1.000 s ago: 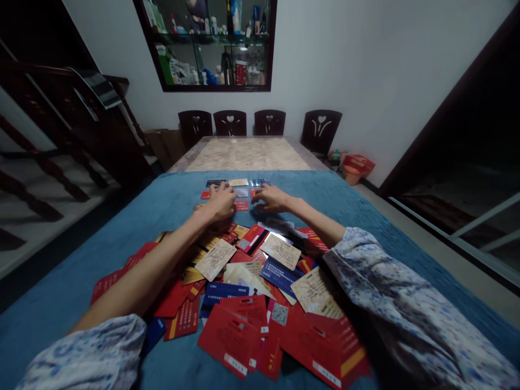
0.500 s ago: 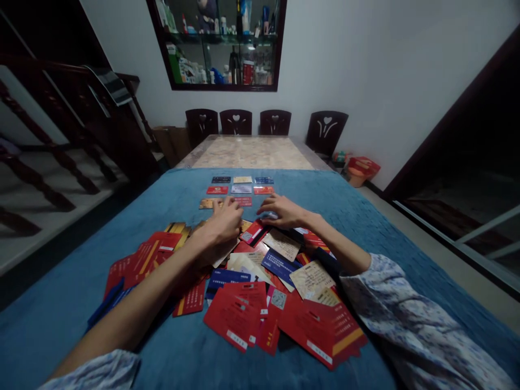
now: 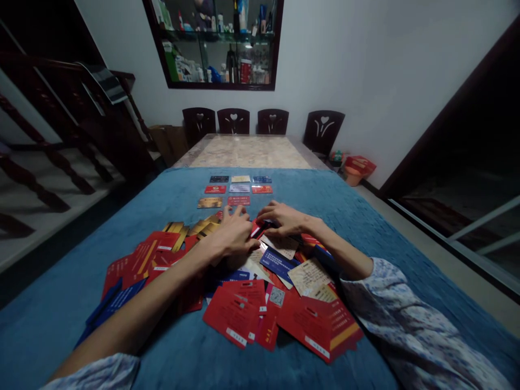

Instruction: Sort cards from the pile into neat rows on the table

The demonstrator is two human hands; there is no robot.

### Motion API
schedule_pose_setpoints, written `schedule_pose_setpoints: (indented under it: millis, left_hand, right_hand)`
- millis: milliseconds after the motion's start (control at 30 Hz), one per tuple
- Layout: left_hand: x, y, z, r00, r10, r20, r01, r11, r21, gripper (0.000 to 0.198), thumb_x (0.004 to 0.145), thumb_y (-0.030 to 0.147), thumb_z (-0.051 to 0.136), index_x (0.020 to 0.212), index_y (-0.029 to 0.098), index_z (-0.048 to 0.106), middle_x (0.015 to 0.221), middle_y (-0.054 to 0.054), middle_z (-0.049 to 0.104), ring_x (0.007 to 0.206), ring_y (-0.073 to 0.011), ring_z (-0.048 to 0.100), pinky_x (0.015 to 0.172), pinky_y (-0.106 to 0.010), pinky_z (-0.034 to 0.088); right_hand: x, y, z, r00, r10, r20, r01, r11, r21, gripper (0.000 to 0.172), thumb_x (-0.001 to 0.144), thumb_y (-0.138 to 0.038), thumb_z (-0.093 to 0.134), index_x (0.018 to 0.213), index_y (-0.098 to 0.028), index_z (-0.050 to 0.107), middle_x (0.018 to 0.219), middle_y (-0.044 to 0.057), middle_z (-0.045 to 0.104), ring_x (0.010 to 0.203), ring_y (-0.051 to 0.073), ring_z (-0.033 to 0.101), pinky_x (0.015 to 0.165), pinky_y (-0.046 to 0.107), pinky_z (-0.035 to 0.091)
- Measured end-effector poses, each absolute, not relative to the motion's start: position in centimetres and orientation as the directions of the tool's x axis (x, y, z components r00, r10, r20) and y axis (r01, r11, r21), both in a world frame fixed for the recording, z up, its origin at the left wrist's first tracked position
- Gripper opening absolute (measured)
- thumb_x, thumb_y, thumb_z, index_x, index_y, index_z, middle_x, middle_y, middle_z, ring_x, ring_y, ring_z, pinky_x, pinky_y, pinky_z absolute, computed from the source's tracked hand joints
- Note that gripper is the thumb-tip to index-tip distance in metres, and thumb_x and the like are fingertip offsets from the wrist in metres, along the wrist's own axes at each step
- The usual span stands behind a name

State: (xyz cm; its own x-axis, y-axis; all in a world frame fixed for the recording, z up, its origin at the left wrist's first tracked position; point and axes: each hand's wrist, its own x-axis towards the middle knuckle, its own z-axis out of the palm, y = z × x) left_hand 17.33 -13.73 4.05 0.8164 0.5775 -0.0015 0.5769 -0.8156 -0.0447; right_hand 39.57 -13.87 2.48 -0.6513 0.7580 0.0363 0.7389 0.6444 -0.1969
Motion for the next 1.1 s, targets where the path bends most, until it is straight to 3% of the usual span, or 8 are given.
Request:
schedule_pose_setpoints:
  millis: [200, 633, 800, 1100]
  left_hand:
    - [17.7, -14.4, 4.0, 0.8, 0.599, -0.025, 0.598, -0.8, -0.046, 0.034, 0.091, 0.049, 0.064, 0.096, 0.017, 0.075, 0.107, -0.017, 0.071, 0.12, -0.0397, 0.051, 0.104, -0.067, 0.035]
    - [18.1, -13.6, 3.3, 0.726, 0.688, -0.022, 0.686, -0.72, 0.104, 0.03, 0.091, 0.042, 0.061, 0.097, 0.017, 0.076, 0.108, -0.015, 0.068, 0.118, -0.0379, 0.047, 0.099, -0.059, 0.036]
    - [17.8, -12.6, 2.4, 0.724, 0.69, 0.017, 0.679, -0.717, 0.157, 0.024, 0.092, 0.032, 0.058, 0.092, 0.019, 0.077, 0.109, -0.014, 0.071, 0.122, -0.0371, 0.046, 0.1, -0.057, 0.035]
    - [17.2, -11.4, 2.7, 0.693, 0.714, 0.101, 0.673, -0.691, 0.263, 0.03, 0.092, 0.027, 0.058, 0.113, 0.025, 0.08, 0.106, -0.011, 0.077, 0.121, -0.034, 0.054, 0.106, -0.06, 0.034]
  right_hand:
    - [39.7, -13.9, 2.1, -0.664, 0.744, 0.072, 0.719, 0.662, -0.213, 0.037, 0.089, -0.033, 0.067, 0.124, -0.02, 0.073, 0.133, 0.012, 0.068, 0.112, 0.028, 0.054, 0.097, 0.046, 0.043]
    - [40.6, -13.4, 1.7, -0.659, 0.743, 0.115, 0.709, 0.665, -0.232, 0.032, 0.091, -0.033, 0.065, 0.117, -0.018, 0.074, 0.125, 0.014, 0.071, 0.106, 0.028, 0.058, 0.096, 0.046, 0.043]
    - [41.0, -12.8, 1.1, -0.66, 0.738, 0.139, 0.707, 0.673, -0.214, 0.029, 0.097, -0.033, 0.06, 0.115, -0.017, 0.076, 0.119, 0.014, 0.073, 0.099, 0.025, 0.06, 0.095, 0.045, 0.044]
    - [41.5, -12.0, 0.2, -0.665, 0.693, 0.277, 0.674, 0.717, -0.176, 0.027, 0.102, -0.032, 0.056, 0.111, -0.02, 0.078, 0.109, 0.012, 0.077, 0.095, 0.023, 0.061, 0.09, 0.041, 0.047]
